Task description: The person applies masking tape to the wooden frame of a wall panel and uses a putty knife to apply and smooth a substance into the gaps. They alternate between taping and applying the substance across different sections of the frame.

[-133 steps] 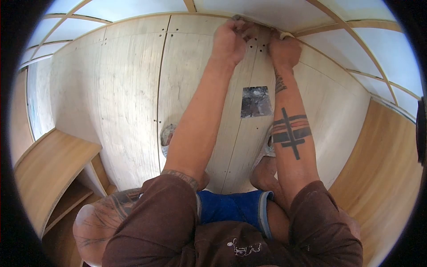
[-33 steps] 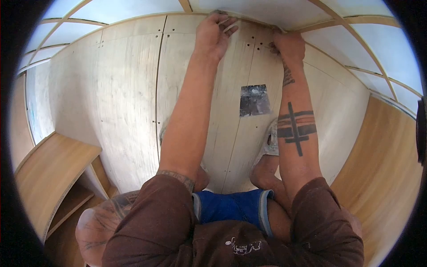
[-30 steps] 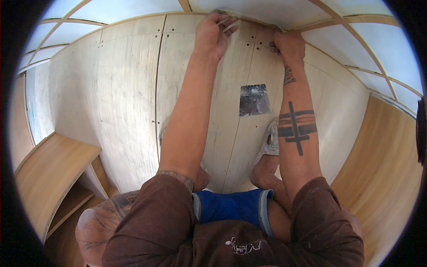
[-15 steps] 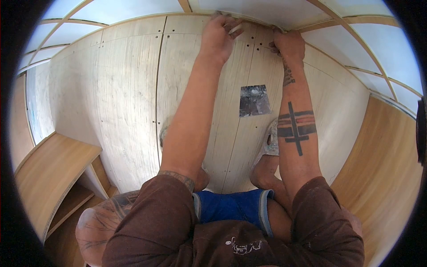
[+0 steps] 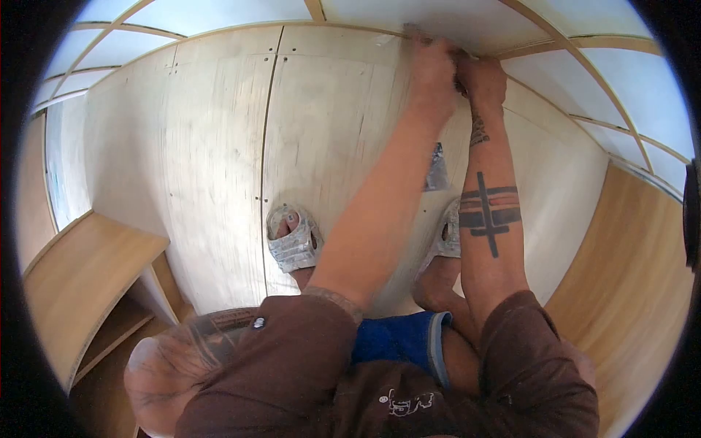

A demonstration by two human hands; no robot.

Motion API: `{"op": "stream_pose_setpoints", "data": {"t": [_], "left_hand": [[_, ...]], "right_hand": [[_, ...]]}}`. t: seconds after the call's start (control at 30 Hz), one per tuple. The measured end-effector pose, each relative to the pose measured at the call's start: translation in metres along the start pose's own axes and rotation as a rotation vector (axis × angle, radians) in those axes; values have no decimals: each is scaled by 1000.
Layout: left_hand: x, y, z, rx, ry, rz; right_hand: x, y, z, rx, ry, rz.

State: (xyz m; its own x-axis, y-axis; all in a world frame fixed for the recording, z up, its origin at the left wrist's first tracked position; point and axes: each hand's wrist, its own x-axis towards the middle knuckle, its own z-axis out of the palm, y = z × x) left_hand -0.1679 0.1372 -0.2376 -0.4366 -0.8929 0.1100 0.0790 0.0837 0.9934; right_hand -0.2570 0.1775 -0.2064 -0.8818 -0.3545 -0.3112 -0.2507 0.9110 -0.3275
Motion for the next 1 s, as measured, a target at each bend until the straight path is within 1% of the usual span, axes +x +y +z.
{"op": "stream_pose_setpoints", "data": {"t": [0.07,0.2,0.27,0.3,0.37,0.4,0.47,0.5,0.57,0.6,0.67,0.7,0.77,0.8,0.87,0.9,0.97,1.0], "left_hand": [[-3,36,25,-562,151,-541],[-5,33,31,-670,150,-544],[-4,21,16,-465,-90,-573],[-8,13,3,-464,-93,-571],[-18,-5,-27,211,-394,109],[-19,-7,-34,207,-397,112],[-24,-5,-42,413,-301,75],[-24,-3,-41,409,-305,72],[-17,13,-39,-521,64,-573],[-16,16,-43,-521,58,-575],[-12,13,-51,-275,-4,-514],[-8,12,-53,-276,-10,-513],[-1,11,-54,-317,39,-509],[2,11,-52,-318,36,-507],[9,17,-50,-457,57,-520],[11,19,-49,-457,55,-519],[13,20,-46,-576,88,-575],[14,21,-46,-576,88,-575]], "right_hand": [[2,5,1,25,69,-17],[12,19,11,71,77,-109],[12,16,8,49,10,-9],[11,15,8,51,12,-7],[4,12,9,17,82,-73],[4,10,7,16,87,-70],[5,11,6,128,19,-69],[4,12,7,125,20,-64],[2,12,9,28,176,-141],[2,13,9,28,179,-136],[3,14,8,78,81,-103],[4,14,9,79,85,-100],[6,14,10,190,19,-21],[8,14,10,191,22,-19],[10,13,10,119,27,-50],[10,14,12,120,28,-50],[9,15,16,-23,204,-153],[11,16,16,-24,204,-153]]}}
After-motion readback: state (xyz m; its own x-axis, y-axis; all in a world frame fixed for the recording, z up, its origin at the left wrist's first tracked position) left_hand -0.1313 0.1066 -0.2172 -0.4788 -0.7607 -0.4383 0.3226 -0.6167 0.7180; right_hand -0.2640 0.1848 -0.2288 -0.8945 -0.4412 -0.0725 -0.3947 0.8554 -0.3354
